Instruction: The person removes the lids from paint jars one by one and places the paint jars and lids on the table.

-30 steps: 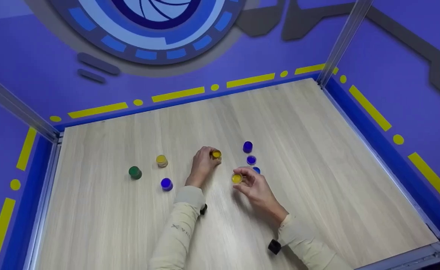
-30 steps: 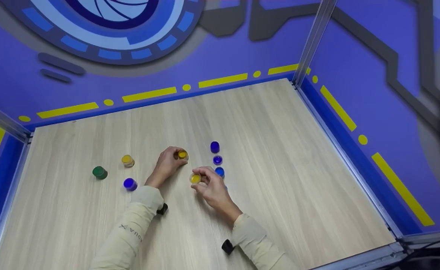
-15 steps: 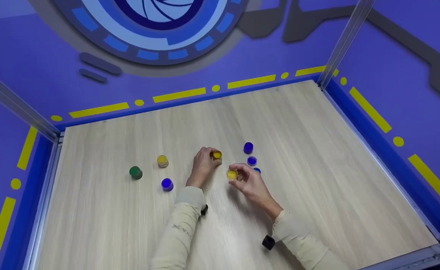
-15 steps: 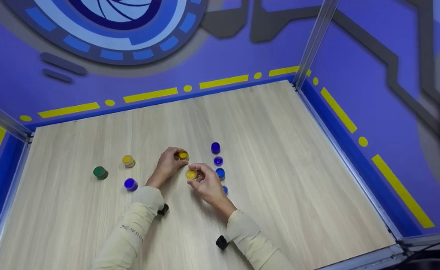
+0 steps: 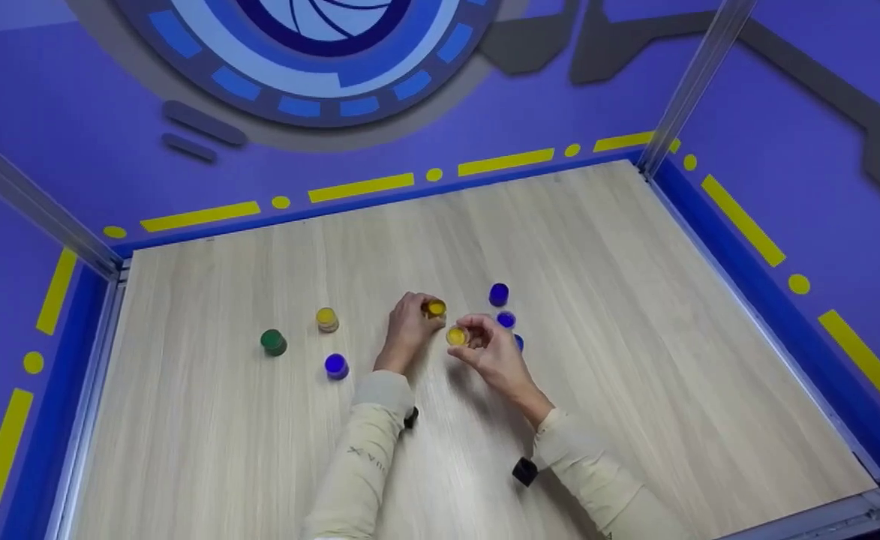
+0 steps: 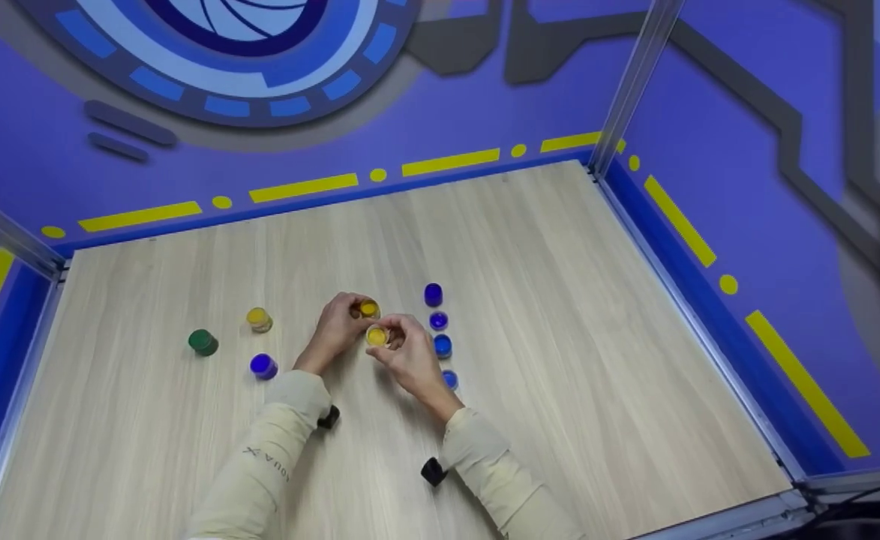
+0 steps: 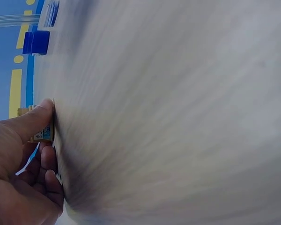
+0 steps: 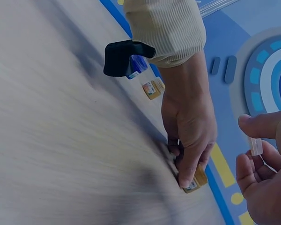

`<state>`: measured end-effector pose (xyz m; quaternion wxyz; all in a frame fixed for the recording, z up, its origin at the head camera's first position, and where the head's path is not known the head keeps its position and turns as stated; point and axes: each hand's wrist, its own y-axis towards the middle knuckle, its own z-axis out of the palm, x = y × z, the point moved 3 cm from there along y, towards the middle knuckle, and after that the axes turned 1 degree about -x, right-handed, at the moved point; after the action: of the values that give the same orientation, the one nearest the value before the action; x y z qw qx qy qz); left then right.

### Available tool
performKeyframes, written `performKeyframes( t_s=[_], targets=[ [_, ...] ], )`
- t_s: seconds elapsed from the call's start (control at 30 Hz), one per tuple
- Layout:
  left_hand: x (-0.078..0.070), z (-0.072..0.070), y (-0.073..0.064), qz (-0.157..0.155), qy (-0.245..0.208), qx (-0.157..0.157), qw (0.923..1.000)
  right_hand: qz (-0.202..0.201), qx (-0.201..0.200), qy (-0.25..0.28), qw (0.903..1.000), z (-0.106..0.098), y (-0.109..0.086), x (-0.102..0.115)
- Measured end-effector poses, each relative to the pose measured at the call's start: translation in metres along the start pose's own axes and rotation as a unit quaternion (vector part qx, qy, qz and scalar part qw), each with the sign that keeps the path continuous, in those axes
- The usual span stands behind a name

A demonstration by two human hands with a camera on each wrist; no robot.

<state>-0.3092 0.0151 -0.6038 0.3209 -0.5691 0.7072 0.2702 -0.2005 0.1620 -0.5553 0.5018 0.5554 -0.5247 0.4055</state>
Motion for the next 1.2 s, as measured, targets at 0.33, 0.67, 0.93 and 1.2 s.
performKeyframes(
  t_s=[0.33,0.67,0.93,1.2],
  targets=[
    [0.001,0.0,0.001,0.005,0.006,-0.003,1.0,-0.002,0.001,-0.079,0.9969,0.008,0.009,-0.015],
    [0.0,-0.001,0.002,0.008,0.008,-0.004,0.9999,-0.013,-0.018,-0.192,0.9812,0.014,0.014,-0.019],
    [0.001,0.001,0.001,0.006,0.014,-0.005,0.9999,0.006,-0.023,-0.218,0.9756,0.022,0.02,-0.028],
    [0.001,0.0,-0.002,0.0,0.012,-0.003,0.9999,0.001,-0.02,-0.231,0.9728,0.026,0.023,-0.041]
  ],
)
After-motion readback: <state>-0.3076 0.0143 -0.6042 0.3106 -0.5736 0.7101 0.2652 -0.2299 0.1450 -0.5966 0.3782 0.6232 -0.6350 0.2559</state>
